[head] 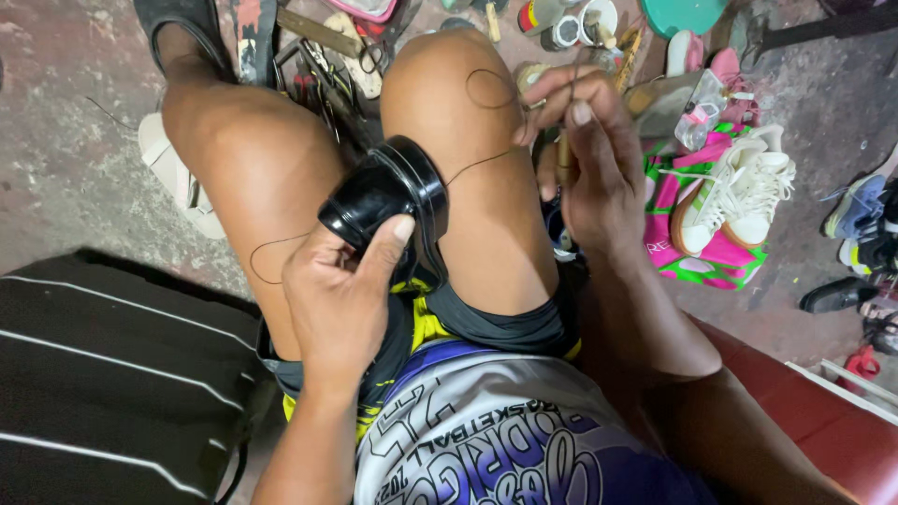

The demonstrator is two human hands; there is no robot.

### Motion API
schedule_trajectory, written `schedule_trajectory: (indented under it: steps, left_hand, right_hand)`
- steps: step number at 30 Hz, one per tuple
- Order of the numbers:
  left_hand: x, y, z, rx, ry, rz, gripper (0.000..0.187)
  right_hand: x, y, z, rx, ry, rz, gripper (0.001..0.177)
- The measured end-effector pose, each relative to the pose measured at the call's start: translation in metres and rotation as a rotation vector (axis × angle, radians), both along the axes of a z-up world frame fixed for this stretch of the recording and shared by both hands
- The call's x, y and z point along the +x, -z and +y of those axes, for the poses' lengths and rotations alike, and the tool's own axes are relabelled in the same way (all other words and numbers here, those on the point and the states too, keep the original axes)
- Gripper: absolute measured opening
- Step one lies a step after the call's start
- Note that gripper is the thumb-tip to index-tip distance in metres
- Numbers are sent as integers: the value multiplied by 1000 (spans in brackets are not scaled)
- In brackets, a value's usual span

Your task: The person sits on the floor and sews a black shoe using a needle and thread. They repeatedly push the needle through the shoe's upper and pull the thread tight to secure the stitching.

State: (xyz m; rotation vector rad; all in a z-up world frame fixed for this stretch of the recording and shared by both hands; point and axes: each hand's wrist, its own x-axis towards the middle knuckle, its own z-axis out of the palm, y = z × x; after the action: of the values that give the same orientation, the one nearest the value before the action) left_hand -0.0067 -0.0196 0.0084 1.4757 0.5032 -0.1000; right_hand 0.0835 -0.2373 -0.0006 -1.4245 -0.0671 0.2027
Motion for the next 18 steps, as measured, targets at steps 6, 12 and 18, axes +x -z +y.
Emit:
schedule_trajectory:
  steps: [6, 12, 18]
  left_hand:
    - [4, 2, 11, -3, 149, -4, 19]
    - [5, 10, 11, -90, 222, -72, 26]
    - [3, 26, 8, -41, 267, -341, 33]
  right_hand:
    - [-24, -9, -29, -757, -93, -181, 19]
    - [-33, -26, -25, -713, -329, -459, 26]
    - [-28, -36, -14, -734, -419, -359, 33]
